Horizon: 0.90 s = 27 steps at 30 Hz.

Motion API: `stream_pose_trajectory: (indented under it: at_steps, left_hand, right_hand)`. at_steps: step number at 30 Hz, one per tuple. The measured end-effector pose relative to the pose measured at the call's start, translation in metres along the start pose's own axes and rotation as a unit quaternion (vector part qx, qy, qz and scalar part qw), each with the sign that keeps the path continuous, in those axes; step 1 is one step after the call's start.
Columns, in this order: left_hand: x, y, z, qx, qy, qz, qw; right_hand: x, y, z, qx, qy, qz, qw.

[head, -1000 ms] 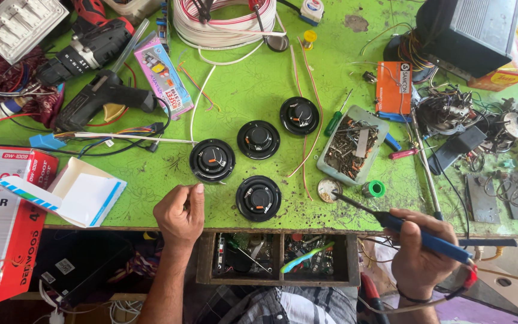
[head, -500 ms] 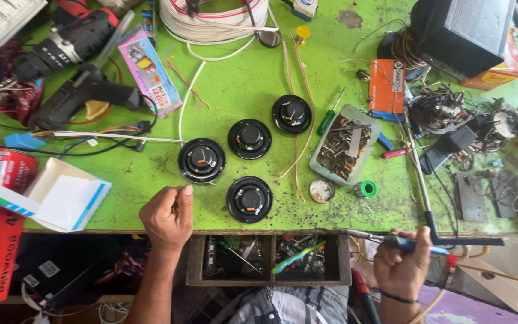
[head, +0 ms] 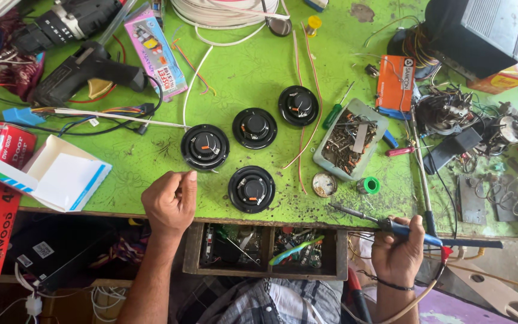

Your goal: The person assembles small black speakers by attaching wires to terminals and securing them with pliers. They handle multiple speakers one at a time, placing each finished unit on the workbench.

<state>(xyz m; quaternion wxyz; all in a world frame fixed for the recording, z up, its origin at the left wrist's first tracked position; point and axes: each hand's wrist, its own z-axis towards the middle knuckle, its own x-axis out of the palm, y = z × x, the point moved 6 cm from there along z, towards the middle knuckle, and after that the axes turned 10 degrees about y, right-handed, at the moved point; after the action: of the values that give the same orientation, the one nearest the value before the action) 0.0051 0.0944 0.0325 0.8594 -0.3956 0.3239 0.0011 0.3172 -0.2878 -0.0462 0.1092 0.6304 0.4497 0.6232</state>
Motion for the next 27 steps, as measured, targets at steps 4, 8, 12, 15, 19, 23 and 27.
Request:
stream_pose_trajectory:
  at_steps: [4,8,12,15,19,23,27]
  left_hand:
    - [0.004,0.007,0.0,0.008,-0.001,-0.024,1.0]
    - [0.004,0.007,-0.002,0.006,0.0,-0.021,1.0]
    - [0.001,0.002,-0.002,-0.001,0.0,-0.013,1.0]
    - [0.0,0.0,0.0,-0.006,0.002,-0.014,1.0]
    - [-0.001,-0.001,0.003,-0.005,0.008,-0.006,1.0]
    - [-0.003,-0.002,0.003,-0.007,0.009,0.003,1.0]
    - [-0.006,-0.005,0.0,0.002,0.004,0.002,1.0]
  right_hand:
    - [-0.002,-0.002,-0.001,-0.007,0.016,0.019,1.0]
    - [-0.004,-0.003,0.001,-0.008,0.032,0.029,0.999]
    - [-0.004,-0.003,0.002,-0.006,0.046,0.027,0.999]
    - [-0.002,-0.002,-0.002,-0.001,0.084,0.04,0.996]
    - [0.002,0.002,-0.023,0.03,0.169,0.085,0.982]
    - [-0.025,0.013,-0.048,0.025,0.09,-0.042,0.995]
    - [-0.041,0.011,-0.056,0.001,0.069,-0.074,0.995]
